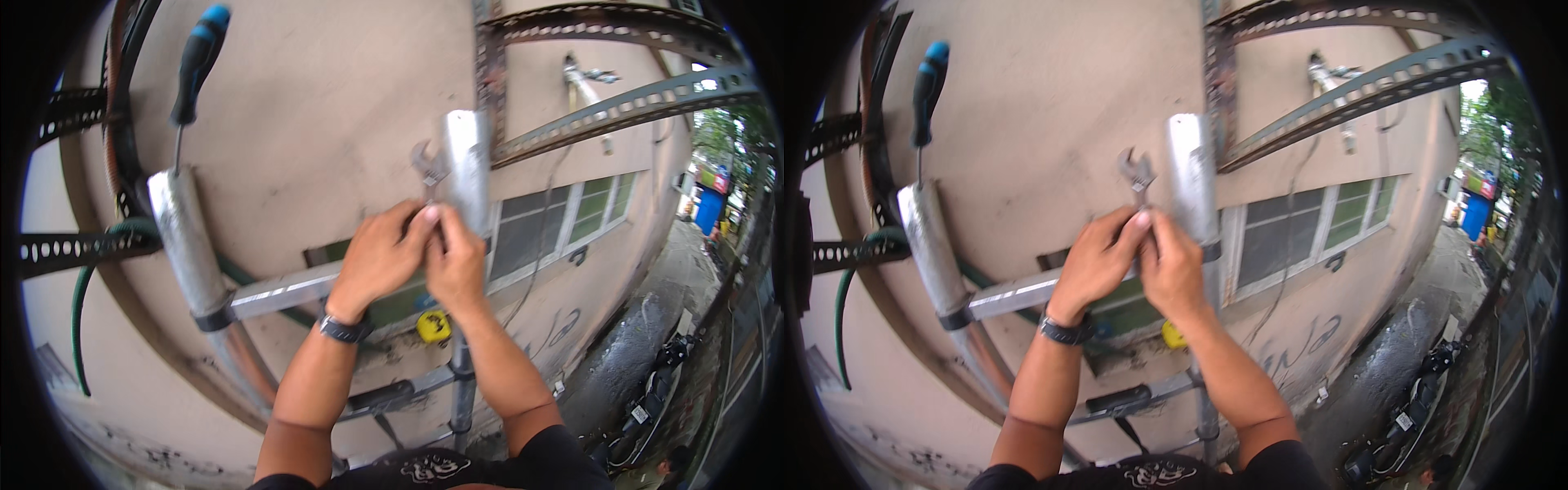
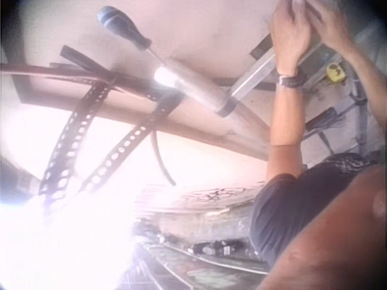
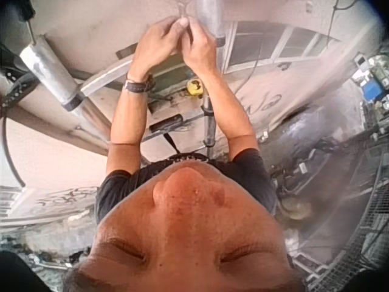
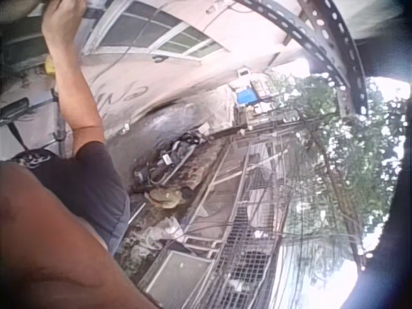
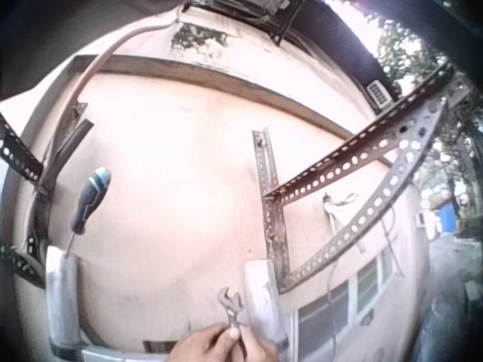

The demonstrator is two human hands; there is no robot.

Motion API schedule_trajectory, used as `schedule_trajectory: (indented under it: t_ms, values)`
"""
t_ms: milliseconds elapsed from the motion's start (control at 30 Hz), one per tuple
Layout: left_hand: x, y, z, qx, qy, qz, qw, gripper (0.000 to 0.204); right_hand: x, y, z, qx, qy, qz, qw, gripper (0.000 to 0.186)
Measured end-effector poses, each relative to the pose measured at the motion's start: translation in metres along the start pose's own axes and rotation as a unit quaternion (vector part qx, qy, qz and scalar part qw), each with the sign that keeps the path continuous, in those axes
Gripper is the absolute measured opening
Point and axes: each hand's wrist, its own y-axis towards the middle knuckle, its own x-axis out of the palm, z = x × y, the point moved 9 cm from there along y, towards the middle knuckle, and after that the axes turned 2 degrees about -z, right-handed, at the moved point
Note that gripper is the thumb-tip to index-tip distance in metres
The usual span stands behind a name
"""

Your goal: The person works on the mounting bracket and copper piping of an outdoor air conditioning unit by hand and using a wrench. They then handle a yellow blowtorch tank to heat a copper pipe joint.

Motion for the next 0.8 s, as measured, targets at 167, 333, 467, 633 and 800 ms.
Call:
schedule_trajectory:
  t_ms: [167,333,467,633,800]
  values:
    - [-0.011,-0.01,0.015,0.113,0.015,0.094,0.989,0.029,-0.011,-0.005,0.02,0.161,0.118,-0.022,0.98,0.029]
    - [0.002,-0.072,0.017,0.249,-0.05,0.142,0.957,0.008,-0.076,-0.081,0.061,0.207,0.17,0.027,0.963,0.03]
    - [0.051,-0.156,-0.035,0.132,-0.055,0.016,0.99,0.005,-0.134,-0.241,0.136,0.42,0.182,0.081,0.885,0.029]
    - [0.107,-0.215,-0.1,-0.015,0.038,-0.117,0.992,0.013,-0.127,-0.374,0.209,0.625,0.169,0.099,0.755,0.021]
    - [0.118,-0.216,-0.113,-0.056,0.026,-0.148,0.987,0.018,-0.087,-0.358,0.306,0.636,0.149,0.05,0.756,0.025]
